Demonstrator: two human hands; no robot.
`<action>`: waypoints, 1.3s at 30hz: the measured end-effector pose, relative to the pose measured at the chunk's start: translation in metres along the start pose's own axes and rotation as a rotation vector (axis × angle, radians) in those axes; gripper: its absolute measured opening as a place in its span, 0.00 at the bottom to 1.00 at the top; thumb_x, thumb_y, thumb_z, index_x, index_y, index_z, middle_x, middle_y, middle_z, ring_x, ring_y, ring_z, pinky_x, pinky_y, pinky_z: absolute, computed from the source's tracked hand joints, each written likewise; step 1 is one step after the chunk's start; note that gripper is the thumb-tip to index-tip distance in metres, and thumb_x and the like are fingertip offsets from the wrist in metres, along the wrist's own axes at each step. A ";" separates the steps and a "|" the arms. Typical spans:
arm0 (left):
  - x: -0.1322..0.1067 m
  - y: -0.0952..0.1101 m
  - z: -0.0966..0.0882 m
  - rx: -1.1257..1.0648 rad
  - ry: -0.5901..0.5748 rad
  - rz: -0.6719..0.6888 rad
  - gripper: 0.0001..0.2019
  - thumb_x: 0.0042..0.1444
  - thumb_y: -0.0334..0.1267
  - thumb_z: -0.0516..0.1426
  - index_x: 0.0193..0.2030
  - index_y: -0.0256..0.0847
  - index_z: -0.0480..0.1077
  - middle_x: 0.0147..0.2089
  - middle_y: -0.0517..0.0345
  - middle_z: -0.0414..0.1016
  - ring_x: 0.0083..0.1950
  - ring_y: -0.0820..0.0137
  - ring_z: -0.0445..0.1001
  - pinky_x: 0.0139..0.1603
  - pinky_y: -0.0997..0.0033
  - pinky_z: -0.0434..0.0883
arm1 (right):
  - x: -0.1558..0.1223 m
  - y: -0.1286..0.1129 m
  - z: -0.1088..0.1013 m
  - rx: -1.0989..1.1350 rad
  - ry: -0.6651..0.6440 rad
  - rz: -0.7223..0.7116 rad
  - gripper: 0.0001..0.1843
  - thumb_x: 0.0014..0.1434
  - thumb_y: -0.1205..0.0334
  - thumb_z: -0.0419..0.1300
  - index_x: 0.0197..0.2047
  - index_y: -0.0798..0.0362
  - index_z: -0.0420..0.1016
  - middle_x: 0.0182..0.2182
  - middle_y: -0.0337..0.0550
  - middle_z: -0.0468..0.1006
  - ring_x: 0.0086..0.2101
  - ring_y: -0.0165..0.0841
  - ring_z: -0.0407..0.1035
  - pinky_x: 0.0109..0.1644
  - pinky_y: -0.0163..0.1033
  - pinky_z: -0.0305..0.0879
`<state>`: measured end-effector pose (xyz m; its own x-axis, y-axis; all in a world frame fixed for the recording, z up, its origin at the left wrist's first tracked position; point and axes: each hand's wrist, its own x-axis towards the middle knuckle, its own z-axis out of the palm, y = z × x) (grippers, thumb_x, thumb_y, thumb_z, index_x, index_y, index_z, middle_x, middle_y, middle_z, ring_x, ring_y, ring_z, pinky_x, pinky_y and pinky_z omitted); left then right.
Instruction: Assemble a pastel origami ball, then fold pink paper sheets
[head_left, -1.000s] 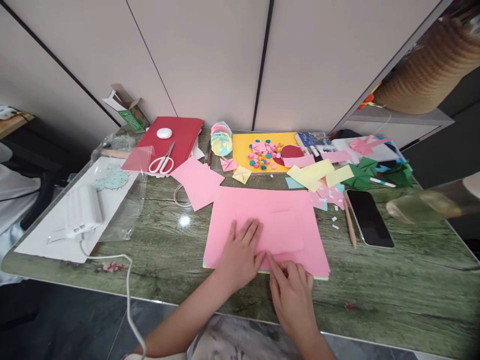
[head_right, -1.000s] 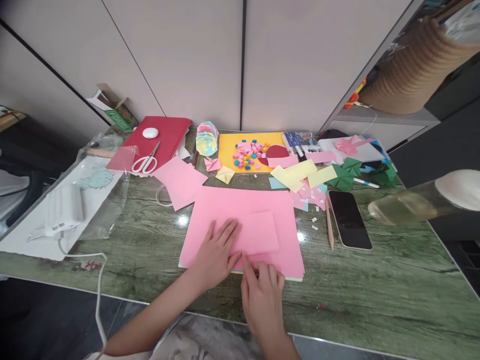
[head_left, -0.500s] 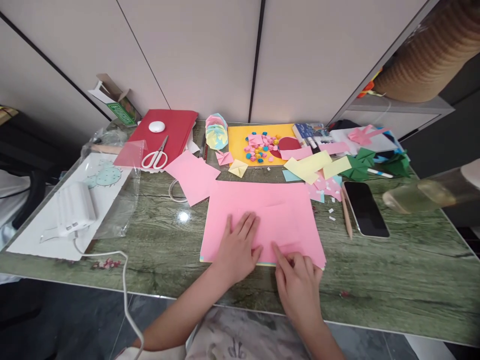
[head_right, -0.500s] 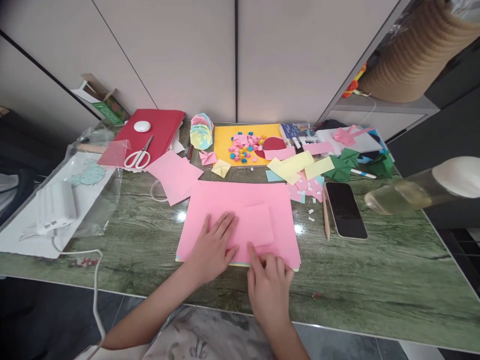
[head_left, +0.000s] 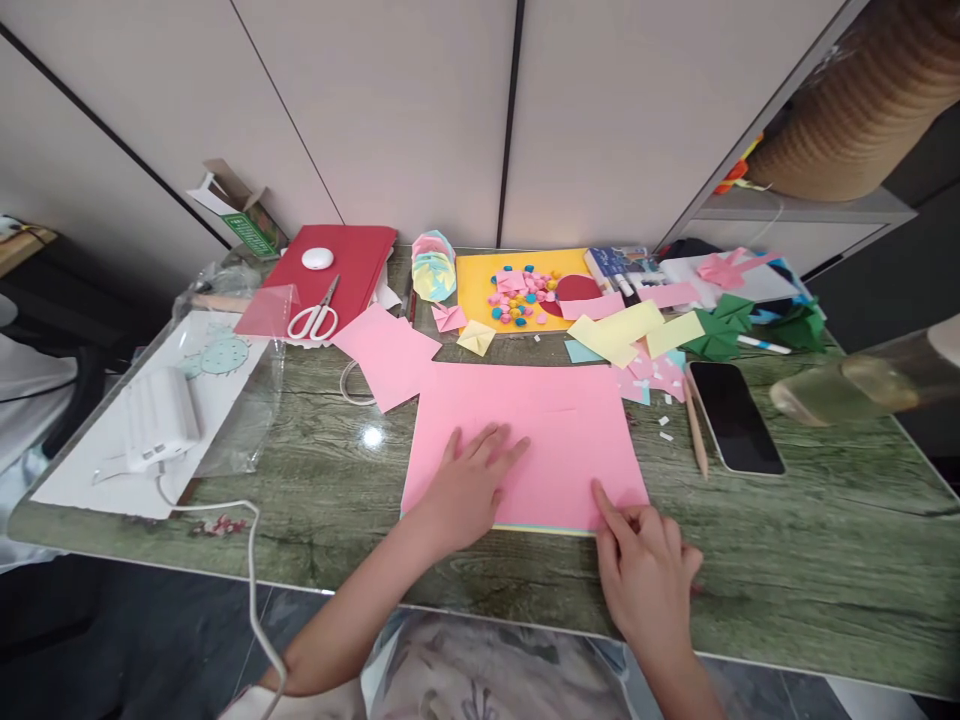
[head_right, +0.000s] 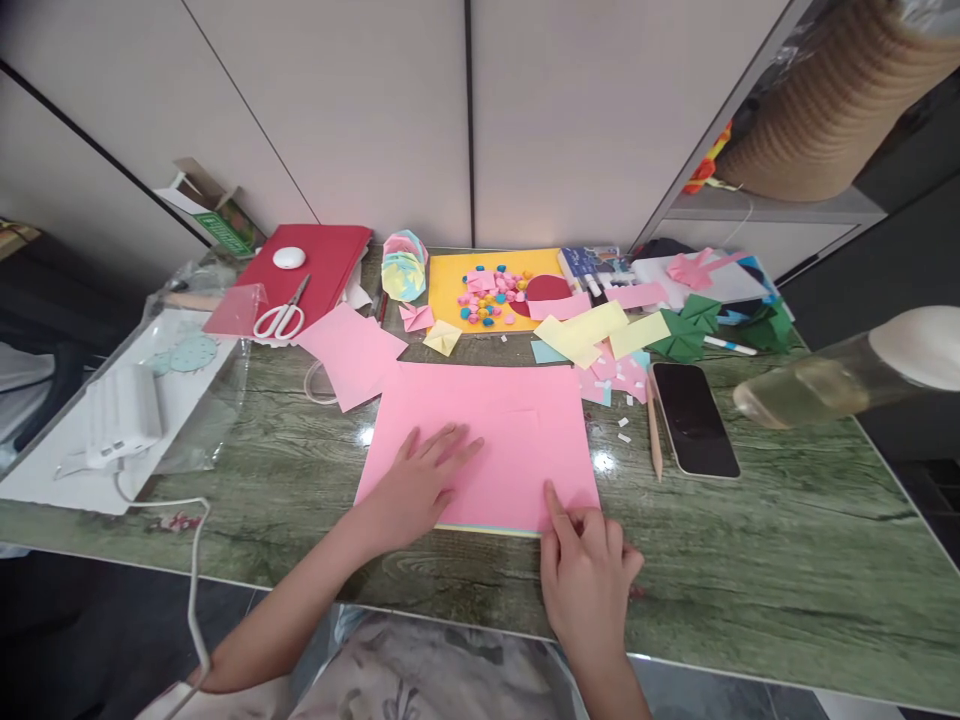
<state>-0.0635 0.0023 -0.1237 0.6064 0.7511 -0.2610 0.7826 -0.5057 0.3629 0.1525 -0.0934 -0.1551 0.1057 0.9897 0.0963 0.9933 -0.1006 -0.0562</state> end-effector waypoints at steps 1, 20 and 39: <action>0.001 -0.005 -0.003 -0.007 -0.037 0.018 0.34 0.57 0.29 0.49 0.67 0.52 0.39 0.71 0.54 0.40 0.70 0.65 0.38 0.65 0.46 0.41 | 0.000 0.000 0.000 0.007 0.004 -0.002 0.21 0.61 0.62 0.50 0.58 0.44 0.65 0.33 0.43 0.67 0.35 0.37 0.59 0.37 0.42 0.47; 0.011 -0.024 -0.027 -0.084 -0.086 0.062 0.35 0.50 0.32 0.58 0.63 0.54 0.51 0.68 0.57 0.52 0.65 0.63 0.52 0.58 0.56 0.51 | -0.004 -0.042 -0.008 0.116 0.051 -0.103 0.24 0.59 0.65 0.52 0.59 0.42 0.64 0.35 0.46 0.67 0.35 0.39 0.57 0.38 0.45 0.48; 0.004 -0.012 -0.021 0.007 -0.028 0.079 0.28 0.51 0.34 0.58 0.59 0.52 0.58 0.68 0.52 0.52 0.67 0.60 0.51 0.60 0.48 0.49 | 0.003 0.010 -0.009 0.016 0.075 -0.025 0.20 0.58 0.66 0.52 0.51 0.42 0.72 0.34 0.45 0.67 0.36 0.38 0.57 0.36 0.42 0.48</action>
<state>-0.0734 0.0200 -0.1101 0.6700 0.6965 -0.2568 0.7330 -0.5659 0.3774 0.1634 -0.0926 -0.1462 0.0844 0.9815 0.1718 0.9949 -0.0734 -0.0690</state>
